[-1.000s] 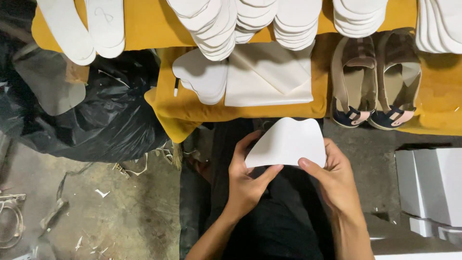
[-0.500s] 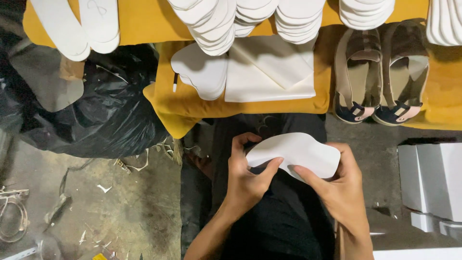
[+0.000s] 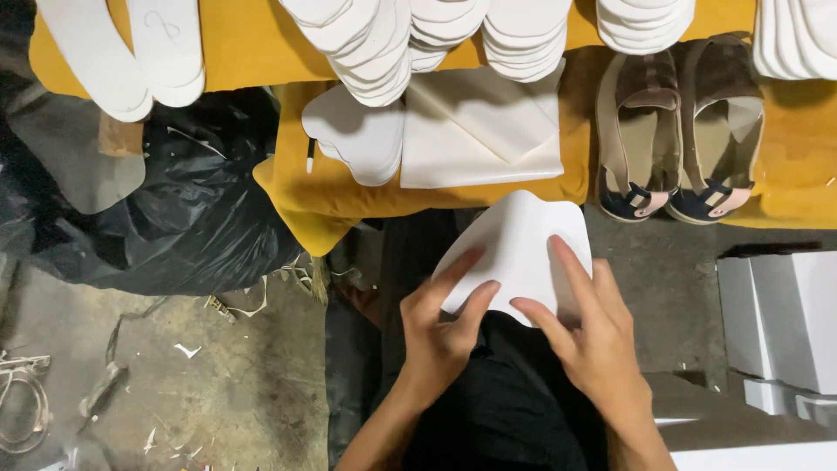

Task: Packaging shoes by inserting insoles, wrapping them in paper, placing them in a box, and labeling the box.

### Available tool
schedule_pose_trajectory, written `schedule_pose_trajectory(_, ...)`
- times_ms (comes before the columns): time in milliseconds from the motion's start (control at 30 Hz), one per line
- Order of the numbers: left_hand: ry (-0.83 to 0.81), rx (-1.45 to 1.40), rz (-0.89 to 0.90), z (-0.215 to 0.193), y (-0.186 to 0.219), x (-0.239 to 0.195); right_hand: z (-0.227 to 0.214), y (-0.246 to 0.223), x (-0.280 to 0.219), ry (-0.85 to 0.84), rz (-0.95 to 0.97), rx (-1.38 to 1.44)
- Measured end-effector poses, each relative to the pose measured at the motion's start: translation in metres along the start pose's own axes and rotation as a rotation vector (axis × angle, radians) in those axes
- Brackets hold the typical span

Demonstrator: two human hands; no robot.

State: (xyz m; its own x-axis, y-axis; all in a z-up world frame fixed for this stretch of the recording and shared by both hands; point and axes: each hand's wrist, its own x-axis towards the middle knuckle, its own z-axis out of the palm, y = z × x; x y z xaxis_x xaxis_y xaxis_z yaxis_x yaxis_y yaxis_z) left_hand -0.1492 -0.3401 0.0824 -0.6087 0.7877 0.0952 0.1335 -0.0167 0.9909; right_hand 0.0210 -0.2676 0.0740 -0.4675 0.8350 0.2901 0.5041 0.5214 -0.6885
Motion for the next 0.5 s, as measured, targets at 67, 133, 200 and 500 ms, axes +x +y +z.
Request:
schedule_pose_trajectory(67,-0.114,0.178,0.179,-0.004,-0.003,0.000,-0.006,-0.003,0.007,-0.099,-0.001,-0.067)
schedule_pose_trajectory(133,-0.114,0.218,0.191,-0.005,-0.007,-0.002,-0.019,-0.019,0.023,-0.451,0.332,-0.069)
schedule_pose_trajectory(200,-0.072,0.135,-0.065,-0.002,0.010,0.001,-0.022,-0.015,0.022,-0.456,0.343,0.015)
schedule_pose_trajectory(500,-0.100,0.353,0.223,0.004,-0.020,-0.006,-0.036,0.013,0.012,-0.335,0.140,0.097)
